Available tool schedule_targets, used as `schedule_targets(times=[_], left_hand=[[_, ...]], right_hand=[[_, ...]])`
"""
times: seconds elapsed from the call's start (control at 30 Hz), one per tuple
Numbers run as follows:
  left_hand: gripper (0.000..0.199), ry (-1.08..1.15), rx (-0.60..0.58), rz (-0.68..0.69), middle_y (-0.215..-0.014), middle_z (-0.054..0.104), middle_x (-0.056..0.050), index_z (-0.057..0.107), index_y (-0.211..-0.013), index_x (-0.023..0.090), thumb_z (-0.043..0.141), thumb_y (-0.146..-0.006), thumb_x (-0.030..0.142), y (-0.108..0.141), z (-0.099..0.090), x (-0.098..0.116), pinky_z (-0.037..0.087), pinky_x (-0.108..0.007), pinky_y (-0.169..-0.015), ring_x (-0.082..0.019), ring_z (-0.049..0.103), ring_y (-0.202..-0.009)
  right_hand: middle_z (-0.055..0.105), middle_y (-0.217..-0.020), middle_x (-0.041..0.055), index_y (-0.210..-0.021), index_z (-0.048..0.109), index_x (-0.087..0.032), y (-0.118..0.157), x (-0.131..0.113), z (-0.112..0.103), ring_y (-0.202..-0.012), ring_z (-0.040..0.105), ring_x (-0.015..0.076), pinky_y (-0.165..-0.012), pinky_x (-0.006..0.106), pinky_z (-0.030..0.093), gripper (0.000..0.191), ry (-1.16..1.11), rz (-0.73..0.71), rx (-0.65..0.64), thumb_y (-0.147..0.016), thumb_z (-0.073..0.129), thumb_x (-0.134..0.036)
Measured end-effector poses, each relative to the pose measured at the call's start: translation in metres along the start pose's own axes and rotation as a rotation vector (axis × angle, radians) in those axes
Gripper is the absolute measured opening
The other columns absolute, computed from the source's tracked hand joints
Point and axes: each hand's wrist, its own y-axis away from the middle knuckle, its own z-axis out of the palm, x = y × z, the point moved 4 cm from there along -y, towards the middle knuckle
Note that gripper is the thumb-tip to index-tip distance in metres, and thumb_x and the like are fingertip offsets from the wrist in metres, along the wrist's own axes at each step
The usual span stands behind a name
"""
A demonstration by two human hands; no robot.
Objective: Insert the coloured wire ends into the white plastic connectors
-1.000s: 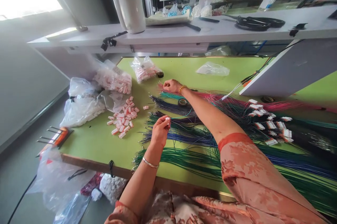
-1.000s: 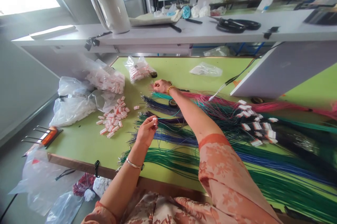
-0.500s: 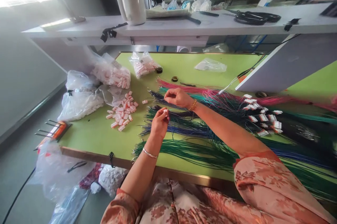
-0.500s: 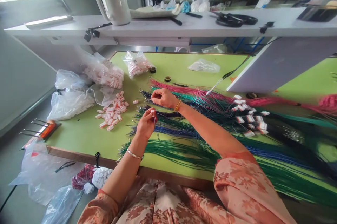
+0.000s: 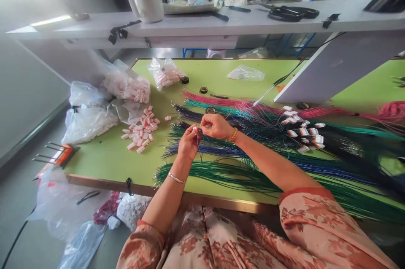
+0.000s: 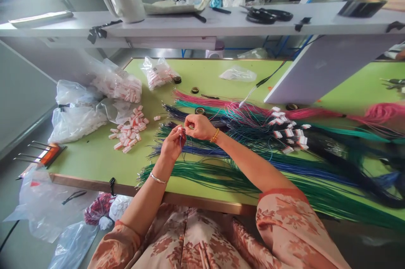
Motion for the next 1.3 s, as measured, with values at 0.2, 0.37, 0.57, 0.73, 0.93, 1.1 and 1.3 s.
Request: schedule_targets(times=[0.2,0.37,0.57,0.73,0.93,1.1,1.3], left_hand=[[0.025,-0.013,-0.006,0.010,-0.075,0.063,0.002,0.064,-0.088,0.016,0.077,-0.069,0.009,0.000,0.000,0.000,0.047,-0.017,-0.062,-0.005,0.058,-0.063],[0.023,-0.028,0.003,0.021,-0.074,0.063,0.002,0.065,-0.087,0.016,0.077,-0.069,0.010,0.000,-0.001,0.000,0.047,-0.018,-0.065,-0.006,0.058,-0.065],[0.028,-0.073,-0.003,0.067,-0.076,0.065,0.002,0.066,-0.088,0.017,0.081,-0.064,0.013,-0.004,-0.003,-0.002,0.046,-0.021,-0.068,-0.006,0.059,-0.068],[0.026,-0.183,0.027,0.192,-0.069,0.064,0.002,0.068,-0.081,0.016,0.084,-0.060,0.017,-0.005,-0.008,-0.004,0.041,-0.021,-0.063,-0.006,0.055,-0.062],[0.026,-0.233,0.083,0.222,-0.070,0.064,0.000,0.069,-0.079,0.014,0.084,-0.058,0.019,-0.008,-0.015,0.000,0.038,-0.022,-0.061,-0.007,0.055,-0.061],[0.027,-0.245,0.092,0.248,-0.068,0.063,0.001,0.068,-0.077,0.015,0.085,-0.055,0.020,-0.007,-0.014,0.000,0.039,-0.023,-0.063,-0.007,0.054,-0.061],[0.031,-0.396,0.123,0.285,-0.067,0.062,0.001,0.066,-0.077,0.014,0.083,-0.054,0.024,-0.002,-0.013,0.002,0.038,-0.022,-0.060,-0.007,0.052,-0.060]], right_hand=[[0.059,-0.066,-0.0006,-0.069,0.059,-0.016,0.003,0.002,0.001,-0.057,0.046,0.0092,-0.055,0.022,0.034,0.004,-0.015,-0.001,0.012,-0.071,0.057,-0.019],[0.058,-0.066,-0.0004,-0.068,0.058,-0.017,0.002,0.000,0.000,-0.058,0.046,0.0097,-0.056,0.022,0.034,0.004,0.028,-0.012,0.003,-0.071,0.056,-0.018],[0.058,-0.066,-0.0003,-0.067,0.057,-0.017,0.004,-0.001,0.000,-0.057,0.046,0.0096,-0.055,0.022,0.035,0.005,0.008,-0.020,0.006,-0.072,0.056,-0.018],[0.058,-0.064,0.0000,-0.067,0.057,-0.017,0.007,0.001,0.010,-0.055,0.045,0.0096,-0.055,0.022,0.033,0.009,0.047,-0.038,-0.013,-0.075,0.055,-0.020],[0.064,-0.074,0.0040,-0.076,0.064,-0.016,0.007,-0.001,0.013,-0.062,0.050,0.0123,-0.059,0.024,0.034,0.012,0.228,-0.090,-0.066,-0.080,0.054,-0.020],[0.067,-0.076,0.0057,-0.078,0.065,-0.016,0.008,-0.003,0.019,-0.065,0.054,0.0147,-0.061,0.026,0.032,0.012,0.352,-0.048,-0.082,-0.081,0.054,-0.020],[0.069,-0.082,0.0073,-0.082,0.065,-0.016,0.011,-0.004,0.018,-0.072,0.059,0.0172,-0.068,0.029,0.035,0.015,0.403,-0.008,-0.091,-0.085,0.052,-0.023]])
